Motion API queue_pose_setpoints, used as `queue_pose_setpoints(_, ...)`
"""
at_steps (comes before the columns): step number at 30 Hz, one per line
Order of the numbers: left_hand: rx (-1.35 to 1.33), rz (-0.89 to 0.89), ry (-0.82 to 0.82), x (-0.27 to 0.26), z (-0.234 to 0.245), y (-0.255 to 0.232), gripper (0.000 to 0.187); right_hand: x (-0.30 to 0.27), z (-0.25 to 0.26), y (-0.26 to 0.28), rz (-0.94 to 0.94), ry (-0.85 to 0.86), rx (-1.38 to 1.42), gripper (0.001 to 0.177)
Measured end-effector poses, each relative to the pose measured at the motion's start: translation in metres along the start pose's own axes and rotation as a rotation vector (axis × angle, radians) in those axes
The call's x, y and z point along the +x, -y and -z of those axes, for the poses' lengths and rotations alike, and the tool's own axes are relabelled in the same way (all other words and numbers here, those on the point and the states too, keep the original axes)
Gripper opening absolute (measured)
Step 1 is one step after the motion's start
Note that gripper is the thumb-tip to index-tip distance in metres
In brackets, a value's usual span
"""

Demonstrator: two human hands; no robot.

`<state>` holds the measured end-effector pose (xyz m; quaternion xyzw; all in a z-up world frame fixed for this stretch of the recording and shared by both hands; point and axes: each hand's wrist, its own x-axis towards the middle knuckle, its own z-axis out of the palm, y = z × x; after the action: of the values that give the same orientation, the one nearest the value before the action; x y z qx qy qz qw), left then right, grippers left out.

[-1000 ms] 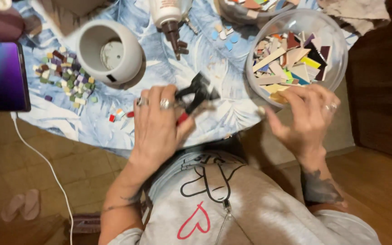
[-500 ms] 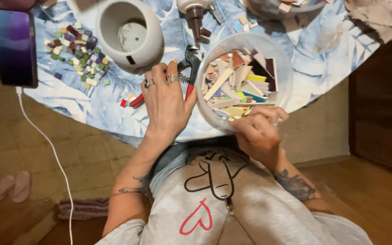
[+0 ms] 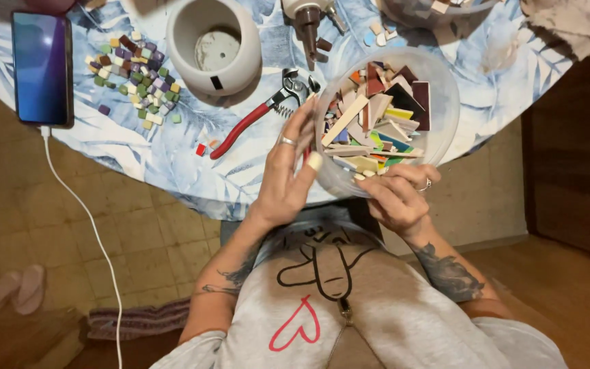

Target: Cutting mosaic tiles with nippers and sorting them into a bowl.

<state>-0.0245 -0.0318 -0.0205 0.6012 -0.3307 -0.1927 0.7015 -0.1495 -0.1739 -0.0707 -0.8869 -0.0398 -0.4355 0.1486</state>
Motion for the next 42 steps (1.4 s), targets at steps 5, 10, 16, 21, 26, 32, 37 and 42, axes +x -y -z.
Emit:
queue_pose_setpoints(5,-0.141,-0.032,0.048,-0.007,0.003,0.032,0.073,0.016,0.008,0.009,0.024,0.023,0.017,0.013)
queue_pose_setpoints(10,-0.042,-0.117,-0.028,-0.012,0.003,0.043,0.067,0.035,0.023,0.009,0.005,0.159,0.187,0.031)
queue_pose_setpoints(16,0.029,-0.178,-0.058,-0.013,0.003,0.041,0.065,0.095,0.016,0.001,0.227,0.181,0.095,0.012)
queue_pose_setpoints(21,0.087,-0.202,-0.067,-0.014,0.002,0.038,0.064,0.117,-0.004,-0.001,0.407,0.465,-0.061,0.031)
queue_pose_setpoints(26,0.012,-0.168,-0.08,-0.014,0.002,0.039,0.064,0.112,0.007,-0.014,0.395,0.627,-0.088,0.035)
queue_pose_setpoints(32,-0.057,-0.159,-0.046,-0.015,0.0,0.044,0.064,0.112,0.025,-0.02,0.411,0.662,-0.061,0.021)
queue_pose_setpoints(37,-0.044,-0.152,-0.041,-0.014,0.0,0.042,0.064,0.111,0.031,-0.02,0.398,0.688,-0.063,0.026)
queue_pose_setpoints(42,-0.055,-0.167,-0.032,-0.013,0.002,0.044,0.063,0.112,0.034,-0.023,0.404,0.679,-0.087,0.023)
